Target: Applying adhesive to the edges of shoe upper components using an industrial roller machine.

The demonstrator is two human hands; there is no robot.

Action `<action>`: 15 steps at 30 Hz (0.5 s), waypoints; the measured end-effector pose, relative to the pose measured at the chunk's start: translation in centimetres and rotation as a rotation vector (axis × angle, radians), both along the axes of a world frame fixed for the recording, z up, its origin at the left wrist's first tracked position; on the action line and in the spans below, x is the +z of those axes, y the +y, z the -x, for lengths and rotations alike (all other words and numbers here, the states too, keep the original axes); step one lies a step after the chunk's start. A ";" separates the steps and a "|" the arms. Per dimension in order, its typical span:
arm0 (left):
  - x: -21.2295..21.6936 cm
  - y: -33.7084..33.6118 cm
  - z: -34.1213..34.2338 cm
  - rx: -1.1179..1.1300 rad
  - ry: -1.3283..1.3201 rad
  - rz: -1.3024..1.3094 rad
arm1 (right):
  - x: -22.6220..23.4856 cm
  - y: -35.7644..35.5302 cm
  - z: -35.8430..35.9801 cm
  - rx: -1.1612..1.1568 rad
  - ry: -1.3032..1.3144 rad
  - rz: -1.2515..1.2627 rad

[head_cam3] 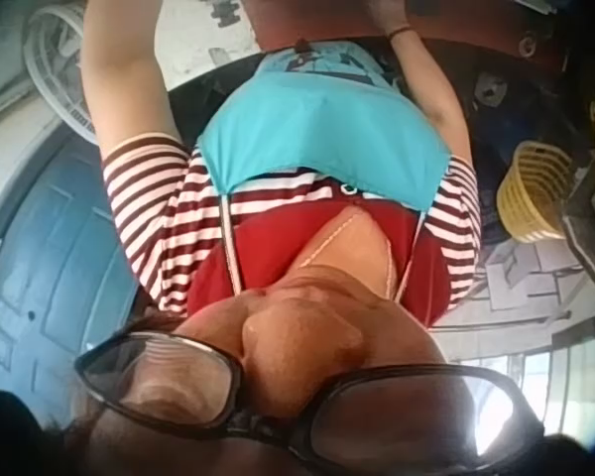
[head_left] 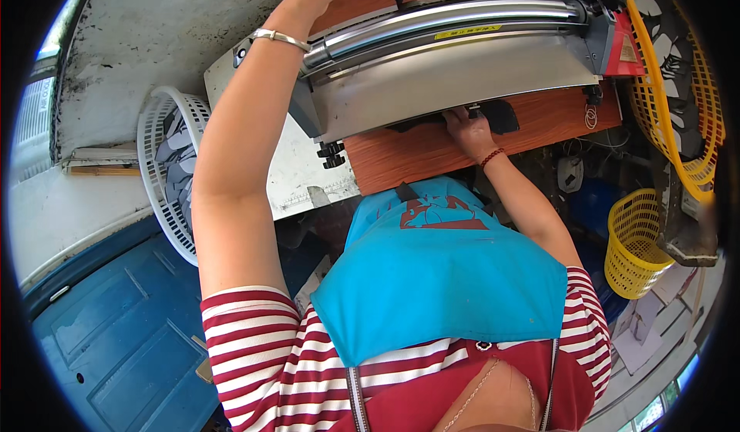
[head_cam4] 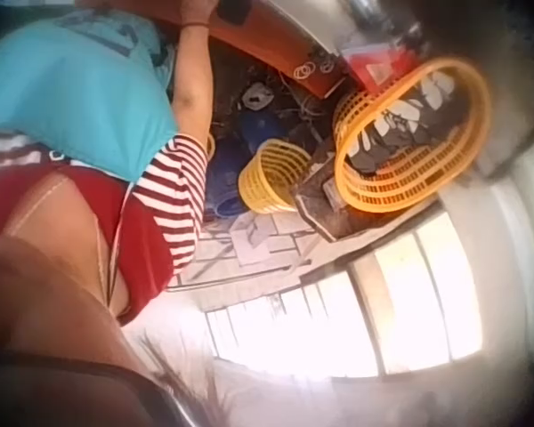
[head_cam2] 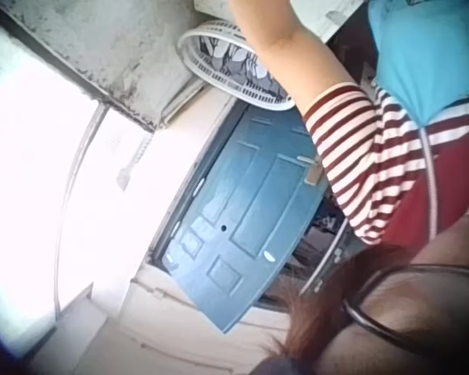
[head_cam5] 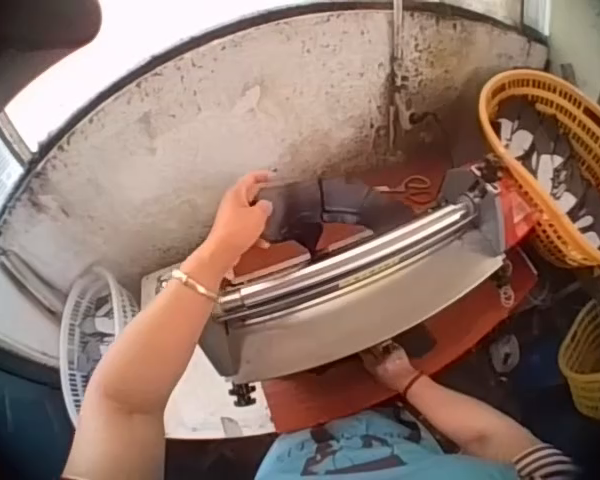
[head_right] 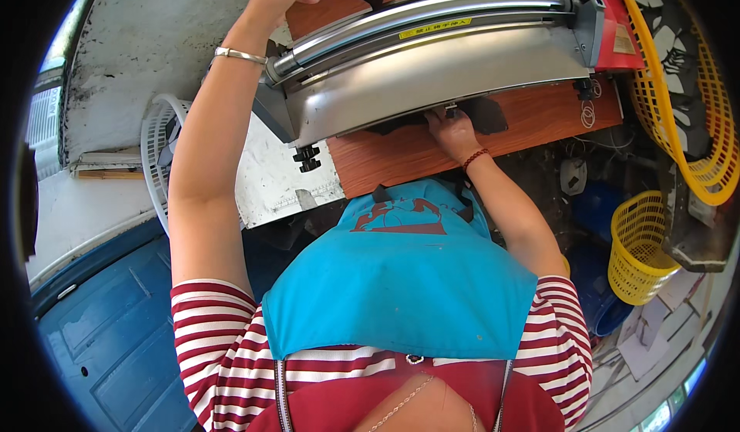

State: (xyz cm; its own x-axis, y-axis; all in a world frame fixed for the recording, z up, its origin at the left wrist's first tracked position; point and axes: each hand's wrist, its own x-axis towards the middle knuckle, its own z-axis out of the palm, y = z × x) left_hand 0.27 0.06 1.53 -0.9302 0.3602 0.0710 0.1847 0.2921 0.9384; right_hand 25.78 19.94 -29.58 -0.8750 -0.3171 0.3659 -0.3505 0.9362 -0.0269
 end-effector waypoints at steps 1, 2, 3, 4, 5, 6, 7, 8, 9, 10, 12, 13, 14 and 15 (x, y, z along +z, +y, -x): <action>0.0 -0.4 0.1 -0.001 0.004 -0.001 | -0.1 0.3 -0.5 -0.004 -0.099 0.062; -0.2 -0.7 0.1 0.010 0.012 0.025 | -0.1 0.5 -1.2 -0.011 -0.199 0.124; 0.0 -0.8 0.0 0.021 0.019 0.052 | 0.9 0.5 -1.9 -0.015 -0.197 0.120; -0.1 -1.2 0.3 0.027 0.021 0.049 | 3.8 0.3 -2.7 0.056 -0.155 0.227; -0.4 -1.4 0.6 0.008 0.014 0.148 | 6.8 0.2 -3.7 0.125 -0.112 0.333; -0.8 -1.6 0.8 -0.011 0.008 0.249 | 9.8 0.2 -4.6 0.160 -0.076 0.391; -2.5 -2.2 1.3 -0.009 0.016 0.246 | 12.7 0.2 -5.2 0.197 -0.037 0.448; -4.9 -3.3 1.9 -0.046 0.478 0.371 | 15.2 0.3 -5.7 0.209 -0.004 0.473; -6.2 -3.5 2.6 -0.095 0.939 0.486 | 17.2 0.8 -6.0 0.207 0.024 0.497; -4.4 -0.5 0.1 -0.101 0.639 0.496 | 19.2 1.8 -6.2 0.169 0.028 0.487; -4.8 -0.7 -1.3 -0.174 0.693 0.572 | 23.5 2.3 -5.5 0.059 0.093 0.376; -5.5 -0.3 -1.4 -0.228 0.677 0.598 | 24.1 2.3 -4.8 0.055 0.105 0.369; -6.0 0.1 -1.4 -0.291 0.597 0.668 | 24.7 2.1 -3.5 0.013 0.147 0.319; -6.4 0.7 -1.3 -0.352 0.516 0.734 | 25.1 1.9 -2.1 -0.029 0.190 0.267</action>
State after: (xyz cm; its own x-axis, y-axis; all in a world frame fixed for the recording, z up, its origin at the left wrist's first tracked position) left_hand 1.55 0.72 -4.82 -0.6780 0.7299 0.0868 0.7124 0.6234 0.3222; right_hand 27.89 21.83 -4.45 -0.7903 -0.1644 0.5903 -0.3464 0.9145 -0.2090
